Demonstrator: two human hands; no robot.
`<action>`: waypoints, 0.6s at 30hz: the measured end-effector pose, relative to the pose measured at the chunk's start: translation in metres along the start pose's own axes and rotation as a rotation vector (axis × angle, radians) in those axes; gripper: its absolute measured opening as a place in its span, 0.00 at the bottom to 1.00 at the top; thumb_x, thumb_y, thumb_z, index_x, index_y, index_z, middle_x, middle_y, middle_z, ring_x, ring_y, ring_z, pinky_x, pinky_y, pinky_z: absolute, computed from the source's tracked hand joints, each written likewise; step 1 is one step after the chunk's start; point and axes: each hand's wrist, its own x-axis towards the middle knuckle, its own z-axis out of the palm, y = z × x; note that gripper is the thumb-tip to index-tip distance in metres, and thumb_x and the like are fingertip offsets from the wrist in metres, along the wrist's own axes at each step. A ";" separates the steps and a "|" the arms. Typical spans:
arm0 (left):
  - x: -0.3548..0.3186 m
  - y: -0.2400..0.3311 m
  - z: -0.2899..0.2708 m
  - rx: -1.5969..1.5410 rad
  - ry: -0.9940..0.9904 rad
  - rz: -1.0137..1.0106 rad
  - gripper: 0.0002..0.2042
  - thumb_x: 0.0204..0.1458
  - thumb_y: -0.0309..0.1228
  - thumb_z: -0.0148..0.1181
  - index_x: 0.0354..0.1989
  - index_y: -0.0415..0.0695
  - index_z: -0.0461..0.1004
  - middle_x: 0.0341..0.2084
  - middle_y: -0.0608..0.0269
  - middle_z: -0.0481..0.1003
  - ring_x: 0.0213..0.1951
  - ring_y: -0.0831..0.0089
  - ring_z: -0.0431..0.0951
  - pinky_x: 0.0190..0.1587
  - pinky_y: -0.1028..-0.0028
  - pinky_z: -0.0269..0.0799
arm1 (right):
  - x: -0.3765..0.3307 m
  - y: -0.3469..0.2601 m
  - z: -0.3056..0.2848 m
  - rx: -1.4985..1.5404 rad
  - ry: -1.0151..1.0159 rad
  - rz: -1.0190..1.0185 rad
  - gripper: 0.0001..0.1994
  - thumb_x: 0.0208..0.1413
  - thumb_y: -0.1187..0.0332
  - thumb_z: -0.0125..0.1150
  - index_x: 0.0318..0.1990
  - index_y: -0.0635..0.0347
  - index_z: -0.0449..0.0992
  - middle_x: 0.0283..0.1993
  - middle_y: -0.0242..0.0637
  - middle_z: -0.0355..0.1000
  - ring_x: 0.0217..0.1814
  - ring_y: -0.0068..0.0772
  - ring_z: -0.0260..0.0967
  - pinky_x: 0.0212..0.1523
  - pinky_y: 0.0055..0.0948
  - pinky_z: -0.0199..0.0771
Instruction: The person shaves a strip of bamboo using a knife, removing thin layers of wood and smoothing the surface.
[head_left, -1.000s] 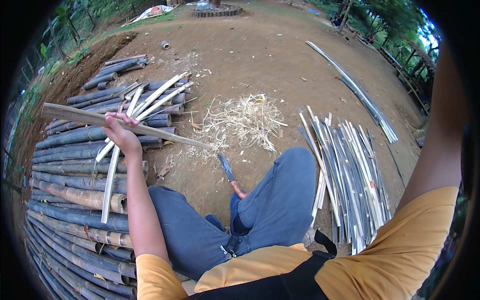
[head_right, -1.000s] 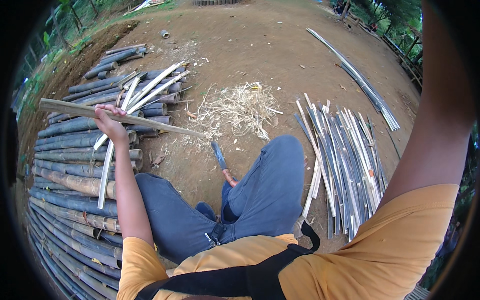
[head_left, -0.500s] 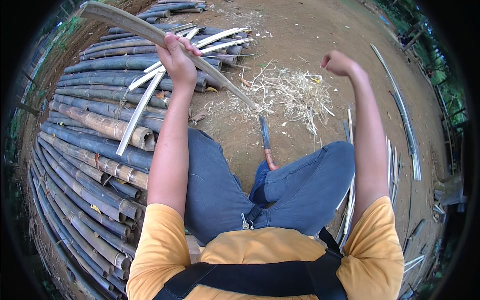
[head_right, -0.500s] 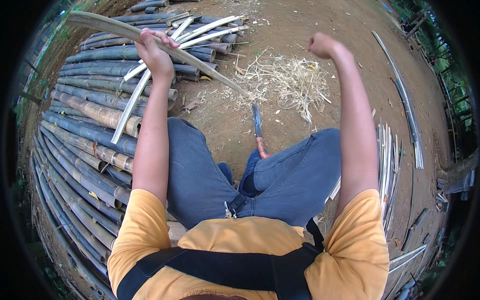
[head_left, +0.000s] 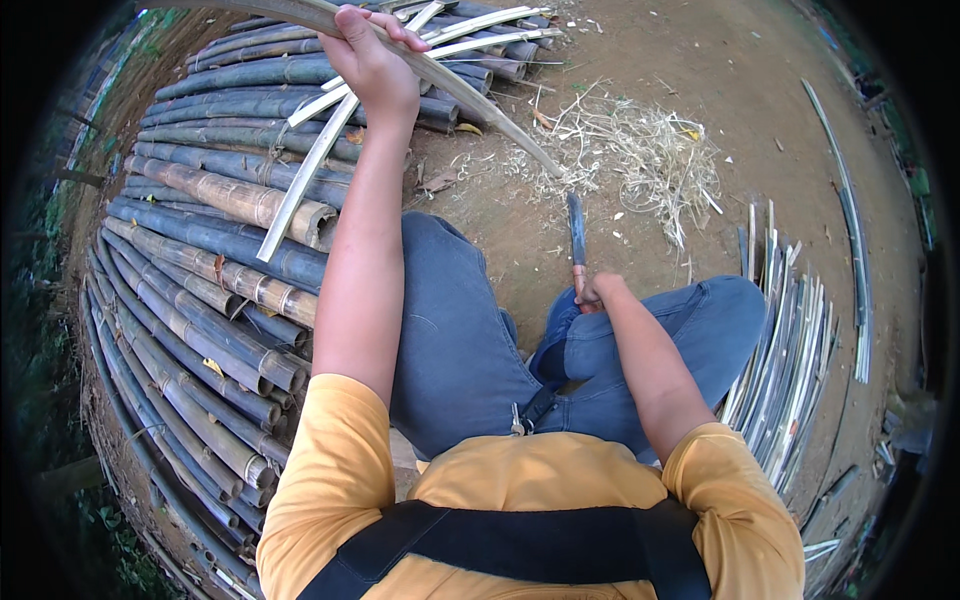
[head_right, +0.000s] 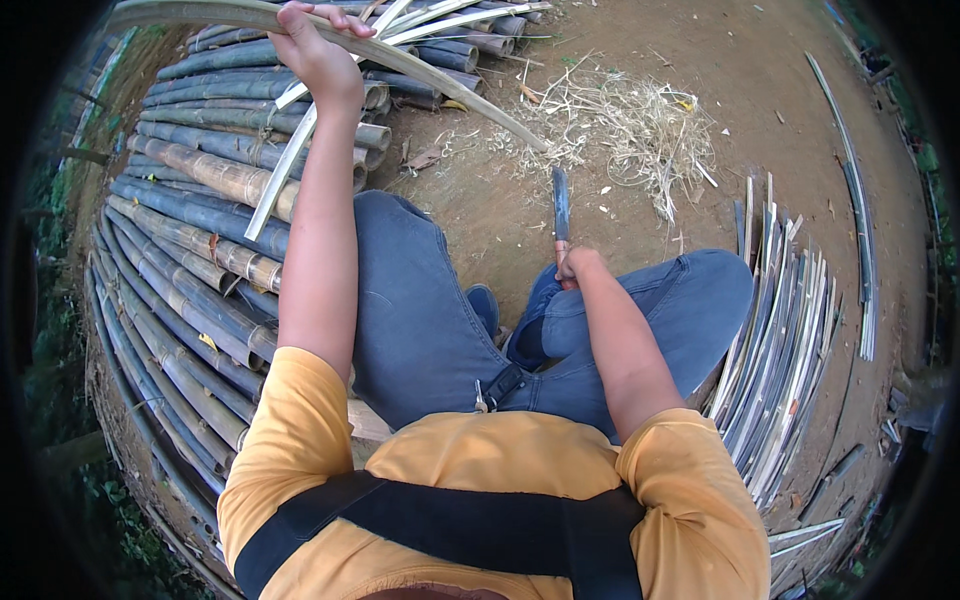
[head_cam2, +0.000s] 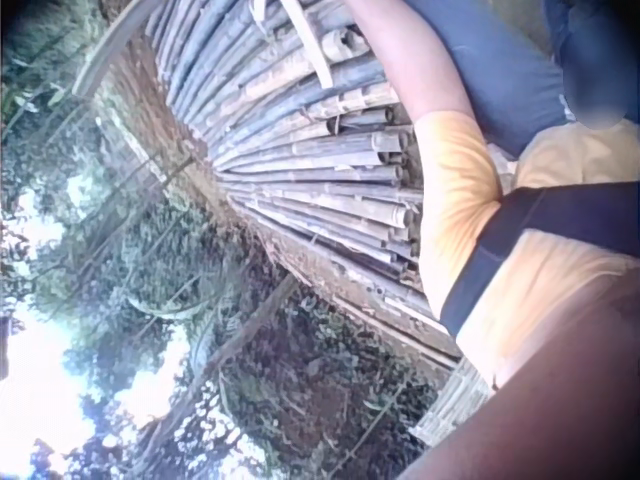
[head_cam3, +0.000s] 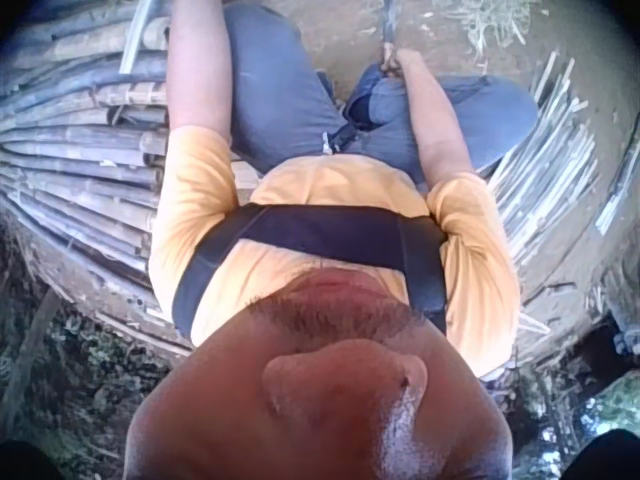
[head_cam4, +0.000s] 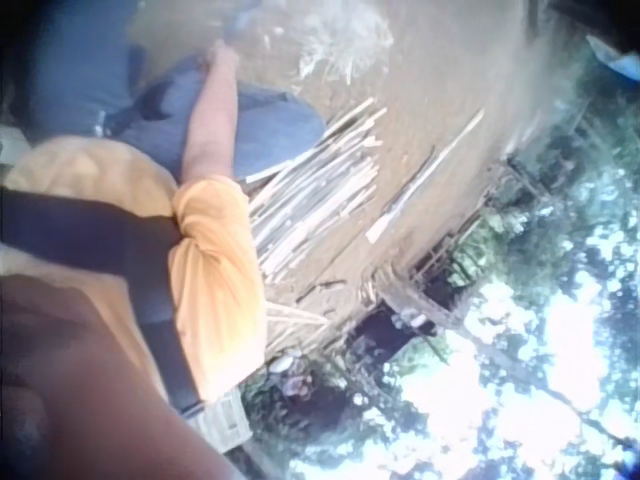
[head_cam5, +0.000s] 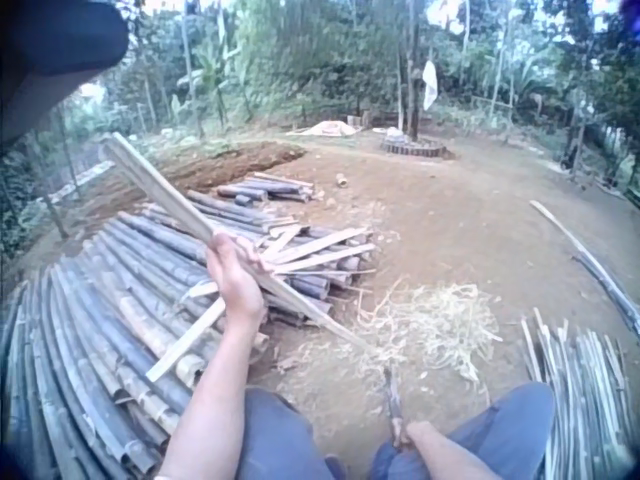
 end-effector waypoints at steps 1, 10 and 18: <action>0.005 -0.002 -0.005 0.055 -0.024 0.036 0.15 0.70 0.47 0.41 0.40 0.49 0.60 0.22 0.67 0.62 0.19 0.76 0.66 0.22 0.73 0.70 | 0.018 0.001 0.009 0.039 0.044 -0.007 0.28 0.51 0.48 0.70 0.59 0.45 0.77 0.65 0.36 0.71 0.67 0.39 0.68 0.63 0.38 0.70; 0.004 -0.002 -0.007 0.070 -0.057 0.046 0.15 0.70 0.47 0.41 0.39 0.49 0.60 0.22 0.67 0.62 0.20 0.76 0.65 0.23 0.74 0.70 | 0.057 0.004 0.031 0.153 0.189 -0.015 0.27 0.47 0.59 0.73 0.57 0.53 0.78 0.62 0.39 0.73 0.62 0.43 0.72 0.59 0.42 0.74; 0.005 -0.003 -0.007 0.064 -0.075 0.063 0.15 0.70 0.48 0.41 0.40 0.50 0.59 0.21 0.67 0.62 0.20 0.76 0.65 0.23 0.73 0.69 | 0.016 0.001 0.017 0.252 0.309 -0.016 0.27 0.42 0.57 0.73 0.51 0.57 0.80 0.55 0.42 0.77 0.56 0.42 0.77 0.54 0.41 0.78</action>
